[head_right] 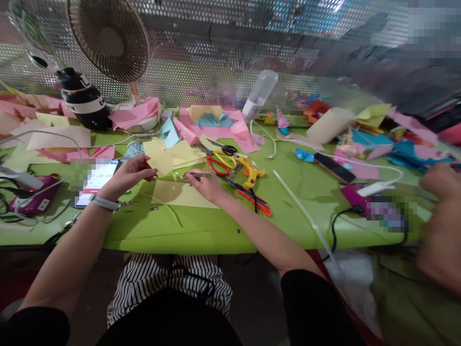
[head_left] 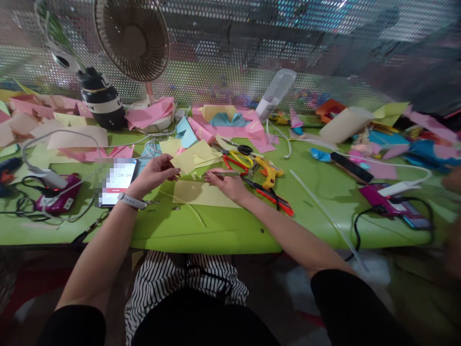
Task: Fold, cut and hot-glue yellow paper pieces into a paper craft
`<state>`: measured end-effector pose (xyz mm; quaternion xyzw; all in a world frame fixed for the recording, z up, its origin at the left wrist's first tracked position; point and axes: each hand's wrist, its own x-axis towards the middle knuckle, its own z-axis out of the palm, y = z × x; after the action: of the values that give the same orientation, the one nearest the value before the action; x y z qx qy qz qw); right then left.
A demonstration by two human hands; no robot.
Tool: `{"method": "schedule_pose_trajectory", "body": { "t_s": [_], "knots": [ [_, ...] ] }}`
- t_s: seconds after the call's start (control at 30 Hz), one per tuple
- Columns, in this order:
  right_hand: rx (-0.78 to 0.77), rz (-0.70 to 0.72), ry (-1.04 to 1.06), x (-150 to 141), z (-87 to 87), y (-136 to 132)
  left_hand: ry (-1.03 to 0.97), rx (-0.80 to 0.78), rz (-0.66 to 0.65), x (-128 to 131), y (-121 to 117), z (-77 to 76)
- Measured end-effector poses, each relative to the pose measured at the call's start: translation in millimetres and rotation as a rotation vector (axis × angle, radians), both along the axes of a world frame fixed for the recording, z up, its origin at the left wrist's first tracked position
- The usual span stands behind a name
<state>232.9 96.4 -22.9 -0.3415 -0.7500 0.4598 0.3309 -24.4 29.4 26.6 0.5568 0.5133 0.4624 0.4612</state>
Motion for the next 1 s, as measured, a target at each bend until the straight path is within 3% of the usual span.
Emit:
{"method": "schedule_pose_trajectory", "body": {
  "t_s": [0.2, 0.53, 1.0],
  "knots": [
    [-0.029, -0.012, 0.061, -0.1, -0.8, -0.8, 0.008, 0.011, 0.001, 1.2, -1.0, 1.2],
    [0.224, 0.081, -0.048, 3.1, 11.5, -9.0, 0.010, 0.004, -0.001, -0.1, -0.4, -0.6],
    [0.055, -0.005, 0.015, -0.8, 4.3, -3.9, 0.015, -0.001, -0.005, 2.5, -2.4, 3.3]
  ]
}}
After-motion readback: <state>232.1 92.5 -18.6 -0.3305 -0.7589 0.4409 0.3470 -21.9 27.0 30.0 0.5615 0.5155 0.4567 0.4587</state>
